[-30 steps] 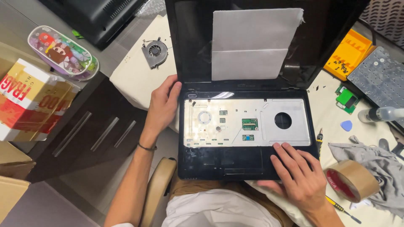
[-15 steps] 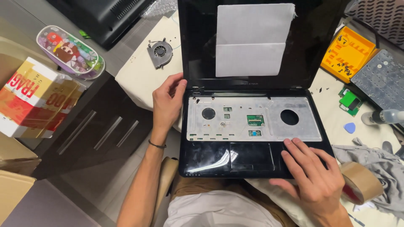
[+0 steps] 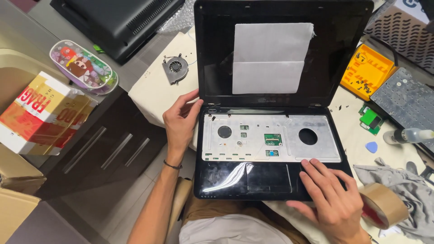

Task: The person holds a disassembled laptop on their lap, repeatedly opening and closing the lid to check the alignment of the internal components and casing. They rotate the device to inspect the bottom panel and the exposed motherboard area.

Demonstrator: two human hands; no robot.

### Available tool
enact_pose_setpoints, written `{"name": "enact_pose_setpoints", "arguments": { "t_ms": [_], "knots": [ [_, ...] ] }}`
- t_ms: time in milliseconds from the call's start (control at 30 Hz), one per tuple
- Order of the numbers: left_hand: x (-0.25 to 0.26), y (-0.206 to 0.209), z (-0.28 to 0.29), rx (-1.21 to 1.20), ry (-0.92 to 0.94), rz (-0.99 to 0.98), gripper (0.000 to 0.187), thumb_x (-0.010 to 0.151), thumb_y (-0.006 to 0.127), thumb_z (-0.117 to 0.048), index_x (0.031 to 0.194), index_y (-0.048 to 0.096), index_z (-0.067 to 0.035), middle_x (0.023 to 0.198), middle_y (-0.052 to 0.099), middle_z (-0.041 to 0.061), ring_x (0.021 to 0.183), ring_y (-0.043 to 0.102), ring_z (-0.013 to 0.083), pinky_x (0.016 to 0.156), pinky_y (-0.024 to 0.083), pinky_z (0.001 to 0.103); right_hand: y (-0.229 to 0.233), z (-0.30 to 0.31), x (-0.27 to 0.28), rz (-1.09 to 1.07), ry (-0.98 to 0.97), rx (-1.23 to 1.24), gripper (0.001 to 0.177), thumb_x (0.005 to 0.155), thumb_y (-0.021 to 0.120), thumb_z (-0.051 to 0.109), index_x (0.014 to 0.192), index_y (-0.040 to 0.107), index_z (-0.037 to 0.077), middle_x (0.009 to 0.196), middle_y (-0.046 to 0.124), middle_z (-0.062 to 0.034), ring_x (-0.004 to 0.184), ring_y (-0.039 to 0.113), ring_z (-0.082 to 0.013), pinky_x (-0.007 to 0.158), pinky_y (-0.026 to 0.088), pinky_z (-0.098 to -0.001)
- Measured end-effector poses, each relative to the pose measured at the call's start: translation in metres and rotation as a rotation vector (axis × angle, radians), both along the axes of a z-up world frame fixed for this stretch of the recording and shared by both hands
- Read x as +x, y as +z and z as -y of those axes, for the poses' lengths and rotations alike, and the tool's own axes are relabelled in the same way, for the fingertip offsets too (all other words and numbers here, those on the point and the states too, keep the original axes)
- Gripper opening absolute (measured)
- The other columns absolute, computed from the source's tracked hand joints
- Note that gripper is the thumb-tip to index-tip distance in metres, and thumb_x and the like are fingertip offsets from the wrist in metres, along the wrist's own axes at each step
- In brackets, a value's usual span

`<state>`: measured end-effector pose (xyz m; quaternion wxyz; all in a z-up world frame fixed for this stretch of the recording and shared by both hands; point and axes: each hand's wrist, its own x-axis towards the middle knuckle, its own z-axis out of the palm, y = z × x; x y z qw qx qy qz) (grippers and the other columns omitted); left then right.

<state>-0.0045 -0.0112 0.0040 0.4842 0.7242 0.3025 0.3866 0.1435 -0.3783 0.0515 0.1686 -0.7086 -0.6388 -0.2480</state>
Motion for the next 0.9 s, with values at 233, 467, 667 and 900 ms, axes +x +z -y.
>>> {"name": "enact_pose_setpoints", "arguments": {
  "t_ms": [233,467,667,900],
  "knots": [
    [0.001,-0.002,-0.005,-0.186,-0.04,0.065,0.026,0.105,0.077,-0.009,0.131,0.077,-0.006,0.126,0.083,0.009,0.111,0.083,0.0164,0.104,0.067,0.026,-0.004,0.0,-0.001,-0.006,0.003,0.007,0.063,0.104,0.065,0.062,0.119,0.077,0.003,0.137,0.082,-0.0177,0.125,0.082,-0.0362,0.097,0.056,-0.0466],
    [0.004,0.016,-0.012,-0.435,-0.005,0.017,0.017,0.101,0.082,-0.015,0.116,0.081,-0.007,0.108,0.082,0.003,0.101,0.079,0.0095,0.099,0.063,0.021,-0.012,0.005,-0.002,-0.008,0.006,-0.006,0.064,0.104,0.065,0.064,0.121,0.075,0.003,0.138,0.081,-0.017,0.127,0.08,-0.0361,0.098,0.056,-0.0474],
    [0.003,0.012,-0.015,-0.419,-0.036,-0.022,0.014,0.101,0.084,-0.019,0.11,0.079,-0.009,0.102,0.08,0.001,0.096,0.077,0.0075,0.095,0.061,0.02,-0.017,0.006,-0.002,0.012,0.008,-0.01,0.065,0.103,0.067,0.066,0.12,0.075,0.003,0.139,0.081,-0.0178,0.127,0.08,-0.0357,0.098,0.056,-0.0475],
    [0.009,0.011,-0.006,-0.384,0.011,-0.075,0.022,0.098,0.092,-0.018,0.101,0.072,-0.01,0.074,0.061,-0.005,0.071,0.053,0.0026,0.078,0.053,0.02,-0.021,0.005,-0.002,0.012,0.013,-0.019,0.065,0.104,0.066,0.067,0.119,0.073,0.003,0.138,0.079,-0.0202,0.125,0.08,-0.0373,0.095,0.058,-0.0493]
  ]
}}
